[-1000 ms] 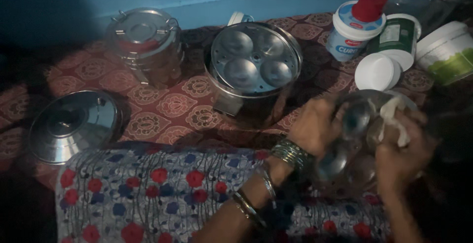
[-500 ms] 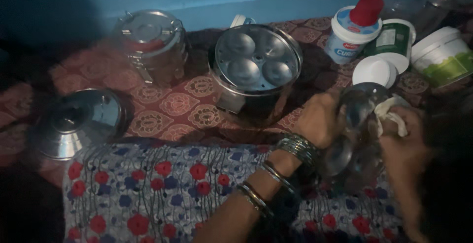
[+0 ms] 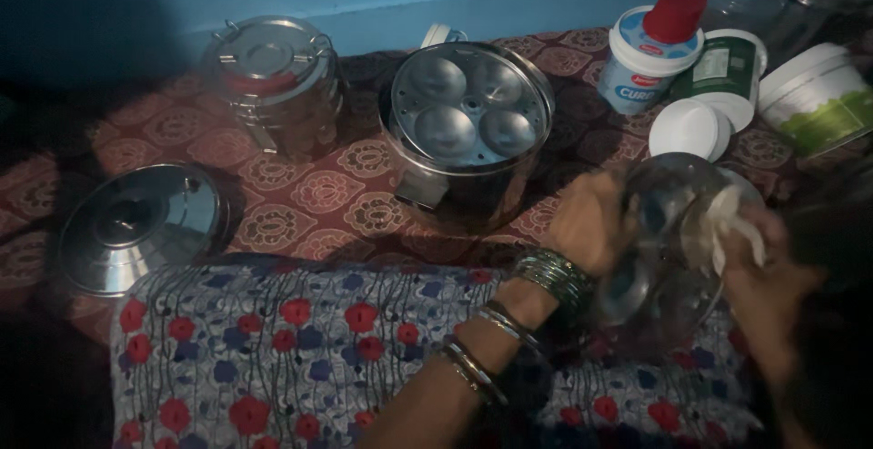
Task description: The person wipes the interior and exterior of a stainless steel idli maker tray and its lid using a white cloth. The person then wipes a larger stainless steel pot and places the cleaned items on the floor.
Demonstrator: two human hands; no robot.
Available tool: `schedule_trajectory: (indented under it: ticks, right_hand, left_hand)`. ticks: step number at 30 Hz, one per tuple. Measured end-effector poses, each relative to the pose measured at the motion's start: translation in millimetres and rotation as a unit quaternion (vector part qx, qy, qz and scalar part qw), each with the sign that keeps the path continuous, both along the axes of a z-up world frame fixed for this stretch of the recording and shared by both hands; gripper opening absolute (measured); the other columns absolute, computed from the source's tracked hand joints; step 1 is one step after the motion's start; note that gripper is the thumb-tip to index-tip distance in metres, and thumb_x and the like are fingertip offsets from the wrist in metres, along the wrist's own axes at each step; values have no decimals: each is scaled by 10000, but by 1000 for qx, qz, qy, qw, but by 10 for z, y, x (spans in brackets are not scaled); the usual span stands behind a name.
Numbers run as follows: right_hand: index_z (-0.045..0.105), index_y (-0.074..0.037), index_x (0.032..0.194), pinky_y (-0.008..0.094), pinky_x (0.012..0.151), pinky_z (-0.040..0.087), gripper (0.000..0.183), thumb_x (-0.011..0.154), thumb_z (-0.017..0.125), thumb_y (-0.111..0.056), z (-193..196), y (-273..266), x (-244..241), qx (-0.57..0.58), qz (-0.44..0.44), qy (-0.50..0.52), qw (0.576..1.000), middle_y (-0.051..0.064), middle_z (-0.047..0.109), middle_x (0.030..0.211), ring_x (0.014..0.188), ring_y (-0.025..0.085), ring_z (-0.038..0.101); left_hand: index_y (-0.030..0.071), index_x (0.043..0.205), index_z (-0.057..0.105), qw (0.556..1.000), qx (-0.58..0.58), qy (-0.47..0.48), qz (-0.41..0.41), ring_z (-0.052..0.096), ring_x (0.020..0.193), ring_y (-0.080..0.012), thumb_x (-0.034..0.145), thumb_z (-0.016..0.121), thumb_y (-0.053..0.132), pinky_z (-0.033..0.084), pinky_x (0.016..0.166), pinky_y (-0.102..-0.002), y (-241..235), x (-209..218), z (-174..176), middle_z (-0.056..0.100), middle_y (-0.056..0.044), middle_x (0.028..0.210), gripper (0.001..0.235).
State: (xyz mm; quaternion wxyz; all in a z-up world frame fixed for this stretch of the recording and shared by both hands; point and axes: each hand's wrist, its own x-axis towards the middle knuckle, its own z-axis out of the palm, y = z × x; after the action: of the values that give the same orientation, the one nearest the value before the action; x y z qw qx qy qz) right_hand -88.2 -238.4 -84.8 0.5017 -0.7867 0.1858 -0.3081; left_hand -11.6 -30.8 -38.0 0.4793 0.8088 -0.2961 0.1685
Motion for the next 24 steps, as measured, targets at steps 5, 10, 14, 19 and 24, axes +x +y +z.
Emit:
schedule_trajectory:
  ticks: [5, 10, 14, 19, 24]
  right_hand:
    - [539, -42, 1348, 299, 1019, 439, 302, 1147, 650, -238, 42, 29, 391, -122, 75, -131, 981, 122, 537, 1295, 1170, 189, 543]
    - [499, -23, 1440, 380, 1118, 445, 432, 1164, 575, -346, 106, 52, 335, -205, 41, -59, 976, 204, 540, 1408, 1289, 293, 550]
    - [452, -75, 1550, 399, 1024, 434, 584, 1092, 464, -437, -21, 94, 90, -73, -31, 79, 994, 195, 574, 1395, 1240, 302, 564]
    - [410, -138, 1546, 356, 994, 457, 587, 1047, 530, -423, -33, -15, 182, 78, 4, 41, 996, 108, 608, 1326, 1174, 225, 579]
    - [504, -25, 1481, 333, 1036, 464, 454, 1080, 572, -225, 159, -106, 583, -40, 155, -148, 976, 119, 593, 1353, 1214, 192, 565]
  left_hand:
    - [-17, 1144, 624, 1000, 12, 5, -24, 673, 881, -467, 841, 664, 212, 533, 822, -539, 23, -9, 15, 698, -275, 888, 382]
    - [-18, 1140, 624, 1000, 8, -8, 5, 668, 911, -463, 924, 631, 218, 525, 873, -543, 26, -42, -68, 702, -265, 923, 320]
    - [-20, 1187, 621, 998, 31, 45, -11, 670, 935, -445, 972, 593, 237, 533, 912, -522, 19, -56, -194, 696, -263, 939, 337]
    - [13, 1298, 599, 991, -92, -96, 33, 658, 959, -438, 943, 669, 275, 520, 877, -512, 133, -95, -89, 690, -255, 1016, 447]
    - [102, 1259, 680, 983, -31, 113, -144, 766, 855, -335, 882, 698, 268, 600, 792, -440, 257, 44, 194, 753, -188, 977, 413]
